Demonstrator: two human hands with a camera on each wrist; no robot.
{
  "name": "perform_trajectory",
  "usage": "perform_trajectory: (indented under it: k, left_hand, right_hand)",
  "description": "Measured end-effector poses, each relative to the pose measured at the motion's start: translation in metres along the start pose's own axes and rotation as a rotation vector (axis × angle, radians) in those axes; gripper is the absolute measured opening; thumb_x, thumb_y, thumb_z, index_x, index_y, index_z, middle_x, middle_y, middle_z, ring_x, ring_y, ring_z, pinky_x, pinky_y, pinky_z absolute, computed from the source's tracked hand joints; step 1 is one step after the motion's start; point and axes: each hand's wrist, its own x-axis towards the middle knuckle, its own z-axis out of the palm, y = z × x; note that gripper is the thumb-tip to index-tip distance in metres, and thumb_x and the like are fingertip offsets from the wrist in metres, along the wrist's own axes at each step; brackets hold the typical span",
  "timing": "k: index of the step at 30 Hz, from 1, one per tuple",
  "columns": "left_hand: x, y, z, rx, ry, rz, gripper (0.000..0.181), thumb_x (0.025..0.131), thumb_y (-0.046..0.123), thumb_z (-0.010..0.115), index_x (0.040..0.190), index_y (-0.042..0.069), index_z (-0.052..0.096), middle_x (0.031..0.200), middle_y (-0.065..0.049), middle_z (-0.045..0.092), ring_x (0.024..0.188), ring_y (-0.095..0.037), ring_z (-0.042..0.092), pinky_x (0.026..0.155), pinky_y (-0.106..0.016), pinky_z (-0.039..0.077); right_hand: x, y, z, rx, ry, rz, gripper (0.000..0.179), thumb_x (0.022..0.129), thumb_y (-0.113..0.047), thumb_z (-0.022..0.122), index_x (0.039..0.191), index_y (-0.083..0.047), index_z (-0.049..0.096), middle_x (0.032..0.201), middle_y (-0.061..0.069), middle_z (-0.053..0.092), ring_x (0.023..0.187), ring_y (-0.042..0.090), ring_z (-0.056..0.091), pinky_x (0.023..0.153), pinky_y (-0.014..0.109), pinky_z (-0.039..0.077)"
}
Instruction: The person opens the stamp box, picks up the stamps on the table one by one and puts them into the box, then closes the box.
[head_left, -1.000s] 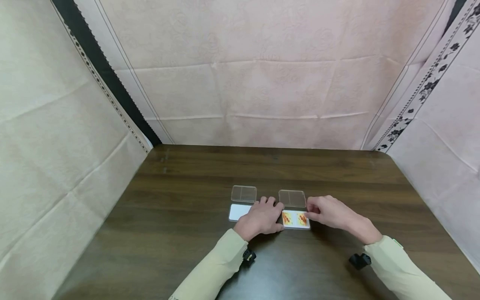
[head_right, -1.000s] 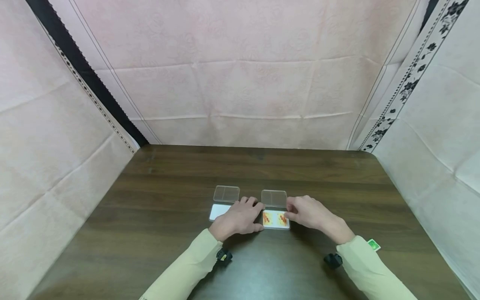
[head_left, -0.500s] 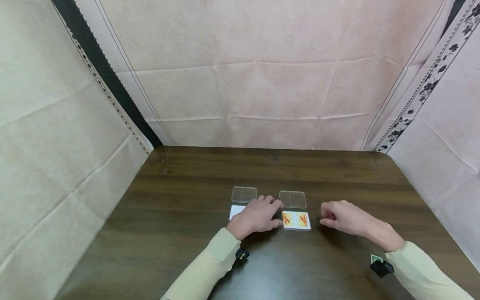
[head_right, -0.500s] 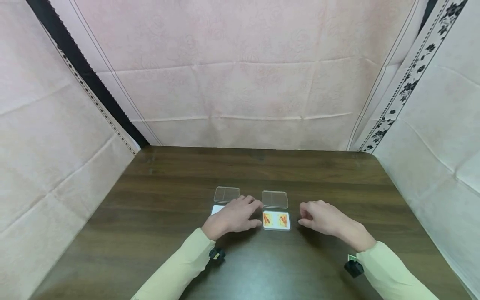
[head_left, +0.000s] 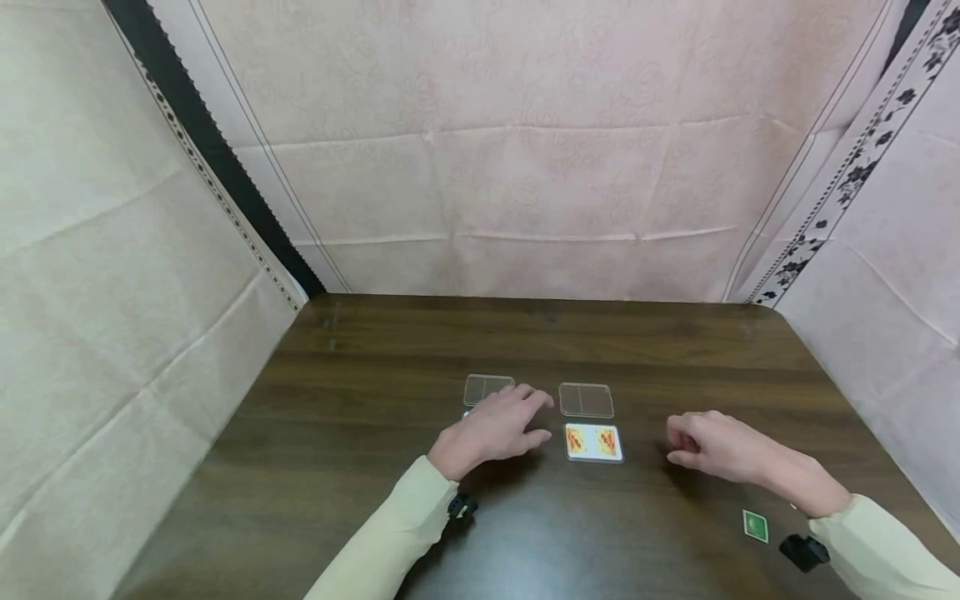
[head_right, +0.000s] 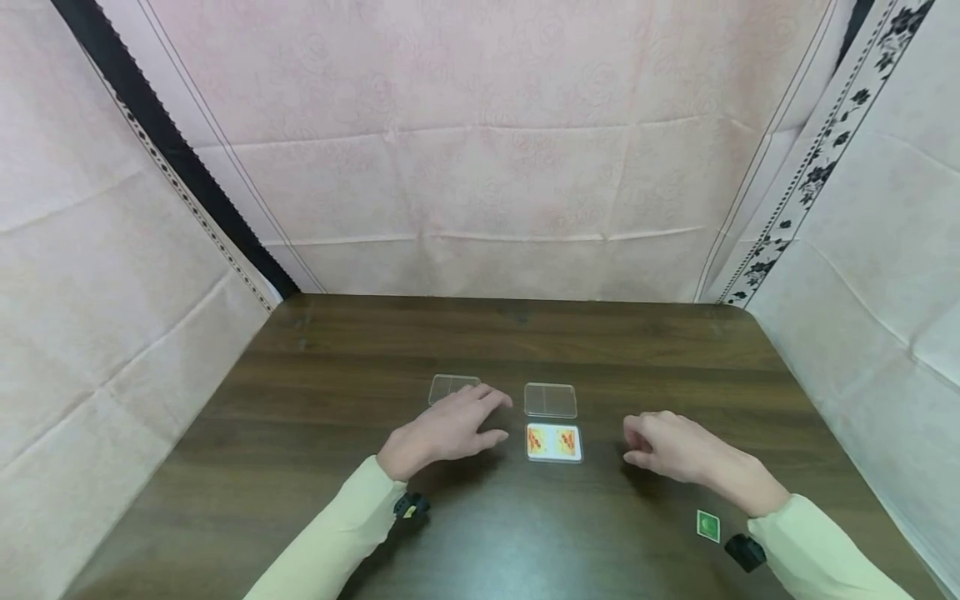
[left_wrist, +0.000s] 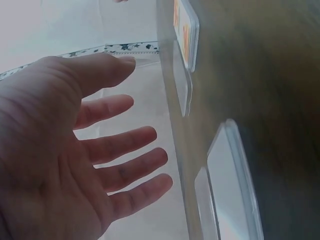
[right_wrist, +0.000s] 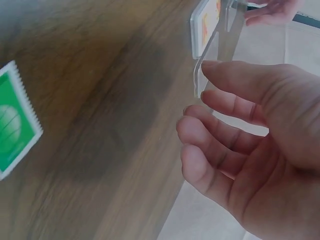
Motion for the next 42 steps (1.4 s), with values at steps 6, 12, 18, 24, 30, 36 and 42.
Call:
perform_trajectory:
  k: [6,12,18,24,30,36,42]
  left_hand:
    - [-0.009,-0.011,-0.008,-0.051,0.016,-0.007,0.048,0.096,0.043,0.060,0.138,0.022,0.051,0.135,-0.001,0.057,0.120,-0.019,0.055,0.102,-0.039,0.047]
    - [-0.015,-0.019,-0.010,-0.081,0.010,-0.023,0.050,0.096,0.043,0.060,0.140,0.023,0.049,0.137,-0.001,0.056,0.120,-0.019,0.055,0.103,-0.039,0.046]
    - [-0.021,-0.022,-0.011,-0.116,-0.003,-0.029,0.051,0.096,0.043,0.060,0.140,0.023,0.047,0.142,-0.002,0.053,0.123,-0.020,0.053,0.102,-0.039,0.047]
    - [-0.028,-0.030,-0.010,-0.122,-0.019,-0.055,0.053,0.094,0.043,0.063,0.140,0.023,0.047,0.139,-0.001,0.054,0.113,-0.017,0.054,0.097,-0.038,0.050]
    - [-0.034,-0.038,-0.011,-0.106,-0.024,-0.064,0.053,0.094,0.041,0.063,0.141,0.021,0.047,0.137,-0.002,0.056,0.111,-0.018,0.054,0.097,-0.038,0.049]
    - [-0.037,-0.044,-0.011,-0.118,-0.016,-0.068,0.051,0.095,0.040,0.063,0.140,0.021,0.048,0.135,-0.003,0.056,0.106,-0.017,0.054,0.091,-0.036,0.050]
    - [-0.039,-0.048,-0.011,-0.141,-0.016,-0.089,0.053,0.094,0.041,0.064,0.141,0.022,0.047,0.138,-0.003,0.055,0.111,-0.018,0.053,0.095,-0.039,0.050]
  right_hand:
    - [-0.010,0.005,-0.001,-0.037,0.020,-0.034,0.027,0.084,-0.024,0.076,0.078,-0.025,0.050,0.065,-0.017,0.042,0.058,-0.005,0.037,0.054,0.019,0.033]
    - [-0.019,0.007,-0.003,-0.047,-0.008,-0.030,0.026,0.084,-0.027,0.076,0.081,-0.026,0.051,0.067,-0.017,0.042,0.060,-0.006,0.038,0.056,0.020,0.034]
    - [-0.031,0.010,-0.002,-0.034,-0.079,-0.015,0.024,0.085,-0.032,0.075,0.086,-0.025,0.052,0.070,-0.015,0.043,0.063,-0.004,0.037,0.057,0.021,0.033]
    - [-0.046,0.014,0.000,-0.029,-0.086,-0.028,0.027,0.083,-0.034,0.076,0.091,-0.023,0.053,0.072,-0.015,0.043,0.064,-0.006,0.038,0.058,0.021,0.034]
    - [-0.056,0.017,0.001,-0.003,-0.123,-0.019,0.030,0.083,-0.037,0.076,0.092,-0.023,0.051,0.072,-0.013,0.042,0.063,-0.005,0.037,0.057,0.021,0.032]
    - [-0.059,0.019,0.004,0.050,-0.192,0.028,0.034,0.082,-0.040,0.076,0.094,-0.021,0.050,0.073,-0.007,0.043,0.062,-0.002,0.035,0.056,0.022,0.031]
    - [-0.065,0.022,0.007,0.090,-0.218,0.036,0.037,0.082,-0.040,0.076,0.095,-0.019,0.048,0.074,-0.005,0.043,0.063,-0.002,0.035,0.055,0.023,0.030]
